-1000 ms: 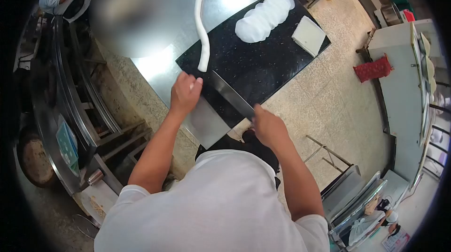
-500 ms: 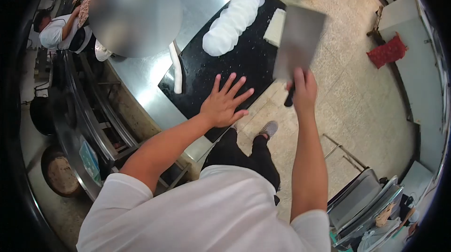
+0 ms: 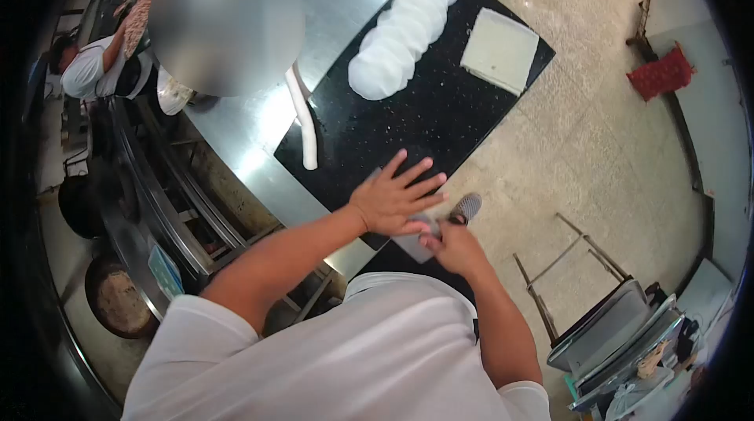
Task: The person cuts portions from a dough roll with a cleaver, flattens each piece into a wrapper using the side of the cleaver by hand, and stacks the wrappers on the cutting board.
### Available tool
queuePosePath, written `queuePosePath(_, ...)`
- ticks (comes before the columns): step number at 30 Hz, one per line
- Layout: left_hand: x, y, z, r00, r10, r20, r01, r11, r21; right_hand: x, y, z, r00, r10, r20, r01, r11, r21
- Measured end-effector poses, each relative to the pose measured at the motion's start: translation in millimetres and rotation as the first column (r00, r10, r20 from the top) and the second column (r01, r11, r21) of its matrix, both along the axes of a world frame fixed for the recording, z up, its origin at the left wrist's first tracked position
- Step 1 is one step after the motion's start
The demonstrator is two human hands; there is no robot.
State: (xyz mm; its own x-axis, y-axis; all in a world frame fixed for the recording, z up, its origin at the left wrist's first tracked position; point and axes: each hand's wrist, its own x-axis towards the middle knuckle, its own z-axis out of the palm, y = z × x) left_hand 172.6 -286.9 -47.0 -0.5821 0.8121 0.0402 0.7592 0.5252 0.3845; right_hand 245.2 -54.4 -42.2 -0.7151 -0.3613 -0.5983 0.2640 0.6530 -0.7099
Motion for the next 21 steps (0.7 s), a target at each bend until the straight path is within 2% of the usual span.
queuePosePath(1, -12, 0, 1, 1.000, -0.014, 0.026, 0.014, 1.000, 0.000, -11, 1, -7, 1.000, -0.003, -0.031, 0.003, 1.000, -0.005)
queuePosePath(3, -43, 9, 8, 0.998, 0.000, -0.057, -0.005, 0.996, -0.086, -53, 3, 15, 1.000, 0.021, 0.018, -0.022, 0.997, 0.075)
queuePosePath(5, -80, 14, 9, 0.995, 0.041, -0.088, -0.046, 0.998, -0.048, -98, 8, 15, 0.999, 0.031, -0.027, -0.027, 0.993, 0.114)
queuePosePath(7, -103, 19, 8, 0.980, 0.093, -0.177, -0.095, 0.995, -0.007, -98, 2, 17, 0.999, 0.047, -0.028, -0.042, 0.988, 0.147)
queuePosePath(9, -83, 19, 6, 0.974, 0.137, -0.182, -0.141, 0.990, -0.008, -71, 1, 12, 0.996, -0.031, -0.085, 0.041, 0.992, 0.116)
queuePosePath(10, -59, 11, 11, 0.993, -0.013, -0.114, 0.009, 0.999, -0.039, -41, 3, 11, 0.997, 0.025, -0.072, -0.018, 0.995, 0.101)
queuePosePath(11, -38, 4, 13, 0.986, -0.161, -0.035, 0.159, 0.985, -0.062, -20, 3, 29, 0.998, 0.030, 0.055, -0.030, 1.000, -0.001)
queuePosePath(12, -17, 5, 9, 0.977, -0.211, 0.031, 0.211, 0.977, -0.021, 30, 6, -11, 0.998, -0.054, -0.022, 0.051, 0.992, -0.114)
queuePosePath(13, -8, 8, 1, 0.960, -0.266, 0.086, 0.265, 0.964, 0.028, 38, -5, -6, 0.759, 0.201, -0.619, -0.069, 0.971, 0.230)
queuePosePath(14, -12, 12, -3, 0.964, -0.266, 0.007, 0.265, 0.963, 0.056, 23, -13, 8, 0.948, 0.067, -0.313, -0.001, 0.978, 0.207)
queuePosePath(15, -12, 14, 2, 0.964, -0.264, 0.041, 0.261, 0.963, 0.064, 15, -17, 31, 0.995, -0.083, 0.064, 0.068, 0.976, 0.207)
queuePosePath(18, -58, 21, 3, 0.978, -0.196, -0.067, 0.192, 0.980, -0.054, -33, -16, 45, 0.997, -0.049, 0.053, 0.030, 0.952, 0.304)
queuePosePath(19, -72, 22, 1, 0.976, -0.199, -0.092, 0.195, 0.979, -0.056, -49, -14, 44, 0.998, -0.052, 0.029, 0.041, 0.951, 0.306)
queuePosePath(21, -99, 18, 1, 0.986, -0.095, -0.134, 0.095, 0.995, -0.007, -78, -14, 44, 0.998, 0.009, -0.058, 0.007, 0.961, 0.278)
